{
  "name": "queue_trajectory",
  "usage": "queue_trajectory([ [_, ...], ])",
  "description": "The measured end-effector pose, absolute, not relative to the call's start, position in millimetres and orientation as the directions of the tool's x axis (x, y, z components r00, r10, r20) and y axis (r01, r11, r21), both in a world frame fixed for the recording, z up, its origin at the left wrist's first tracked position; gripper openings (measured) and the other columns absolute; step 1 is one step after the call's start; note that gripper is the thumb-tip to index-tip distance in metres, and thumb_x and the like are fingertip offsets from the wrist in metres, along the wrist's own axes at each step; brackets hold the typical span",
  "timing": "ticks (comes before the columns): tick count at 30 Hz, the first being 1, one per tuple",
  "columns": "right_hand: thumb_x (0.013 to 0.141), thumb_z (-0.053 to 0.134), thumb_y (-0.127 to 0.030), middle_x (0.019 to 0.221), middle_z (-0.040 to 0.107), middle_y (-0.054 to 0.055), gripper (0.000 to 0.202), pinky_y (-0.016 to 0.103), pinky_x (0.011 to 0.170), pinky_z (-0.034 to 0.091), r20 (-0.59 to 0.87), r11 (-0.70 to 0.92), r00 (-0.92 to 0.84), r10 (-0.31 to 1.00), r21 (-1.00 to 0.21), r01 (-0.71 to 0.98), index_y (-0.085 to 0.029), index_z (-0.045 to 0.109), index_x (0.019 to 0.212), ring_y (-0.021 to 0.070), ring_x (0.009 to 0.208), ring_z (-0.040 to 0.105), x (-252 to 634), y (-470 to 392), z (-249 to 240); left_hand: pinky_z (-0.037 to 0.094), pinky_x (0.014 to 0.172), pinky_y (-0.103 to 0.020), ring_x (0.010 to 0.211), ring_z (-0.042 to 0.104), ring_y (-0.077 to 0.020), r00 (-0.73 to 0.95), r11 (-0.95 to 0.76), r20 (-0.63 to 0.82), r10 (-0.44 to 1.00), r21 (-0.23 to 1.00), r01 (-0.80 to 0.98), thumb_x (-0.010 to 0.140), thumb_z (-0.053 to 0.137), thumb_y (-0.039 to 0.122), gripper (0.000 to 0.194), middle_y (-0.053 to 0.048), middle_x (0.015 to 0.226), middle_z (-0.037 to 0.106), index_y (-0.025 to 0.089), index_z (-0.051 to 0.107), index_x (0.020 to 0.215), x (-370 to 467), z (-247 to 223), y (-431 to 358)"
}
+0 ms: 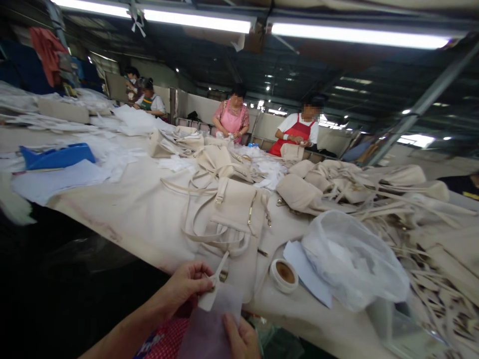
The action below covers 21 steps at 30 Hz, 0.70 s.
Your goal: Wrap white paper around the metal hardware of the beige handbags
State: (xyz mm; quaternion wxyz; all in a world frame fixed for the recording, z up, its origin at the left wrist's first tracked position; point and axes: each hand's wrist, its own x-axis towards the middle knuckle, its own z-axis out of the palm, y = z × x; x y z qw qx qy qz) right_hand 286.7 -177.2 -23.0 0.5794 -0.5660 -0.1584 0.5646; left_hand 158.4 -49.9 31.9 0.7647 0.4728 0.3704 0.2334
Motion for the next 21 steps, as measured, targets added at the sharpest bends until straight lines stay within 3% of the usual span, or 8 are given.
queue_trajectory([
  [6,0.054,0.086,-0.048,0.078,0.077,0.010,0.048,0.035,0.070,0.056,-0.440,-0.111,0.326,0.837,-0.720,-0.686,-0.013,0.076,0.084,0.0280,0.079,0.071,273,-144,3,0.034,0.042,-0.019,0.042,0.049,-0.0093,0.612,0.406,-0.295,0.733,0.913,-0.046,0.057,0.075,0.027,0.029,0.006,0.050,0.056,0.017,0.055,0.075,157,20,-53],
  [9,0.052,0.088,-0.044,0.084,0.077,0.012,0.049,0.036,0.070,0.057,-0.467,-0.095,0.306,0.829,-0.658,-0.747,-0.011,0.075,0.085,0.0262,0.075,0.072,271,-134,8,0.030,0.042,-0.020,0.039,0.044,-0.0087,0.584,0.362,-0.295,0.756,0.932,0.003,0.060,0.072,0.025,0.029,0.008,0.048,0.052,0.020,0.050,0.077,157,16,-54],
  [12,0.053,0.089,-0.039,0.086,0.077,0.013,0.049,0.036,0.068,0.057,-0.464,-0.115,0.276,0.842,-0.653,-0.749,-0.010,0.074,0.089,0.0249,0.070,0.072,269,-132,7,0.030,0.047,-0.021,0.045,0.042,-0.0096,0.508,0.197,-0.224,0.832,0.975,0.108,0.062,0.072,0.023,0.028,0.010,0.050,0.047,0.020,0.052,0.081,153,19,-57],
  [16,0.052,0.091,-0.031,0.088,0.077,0.014,0.050,0.042,0.073,0.057,-0.447,-0.117,0.275,0.851,-0.672,-0.731,-0.011,0.072,0.094,0.0287,0.074,0.073,267,-134,4,0.036,0.061,-0.023,0.065,0.051,-0.0144,0.351,-0.040,-0.063,0.934,0.960,0.279,0.059,0.079,0.025,0.042,0.003,0.072,0.059,0.019,0.061,0.097,142,24,-60],
  [18,0.055,0.090,-0.030,0.087,0.077,0.013,0.049,0.043,0.075,0.057,-0.436,-0.112,0.273,0.857,-0.677,-0.728,-0.011,0.070,0.096,0.0296,0.076,0.073,267,-134,3,0.039,0.068,-0.025,0.072,0.056,-0.0174,0.352,0.016,-0.091,0.932,0.978,0.209,0.060,0.080,0.031,0.050,-0.001,0.084,0.064,0.019,0.060,0.104,137,21,-62],
  [21,0.058,0.089,-0.029,0.084,0.077,0.011,0.046,0.043,0.074,0.057,-0.438,-0.128,0.251,0.863,-0.671,-0.730,-0.012,0.069,0.096,0.0290,0.076,0.073,269,-134,1,0.044,0.072,-0.030,0.078,0.061,-0.0226,0.529,0.397,-0.307,0.791,0.916,-0.063,0.064,0.078,0.049,0.053,-0.008,0.087,0.068,0.014,0.059,0.100,133,10,-69],
])
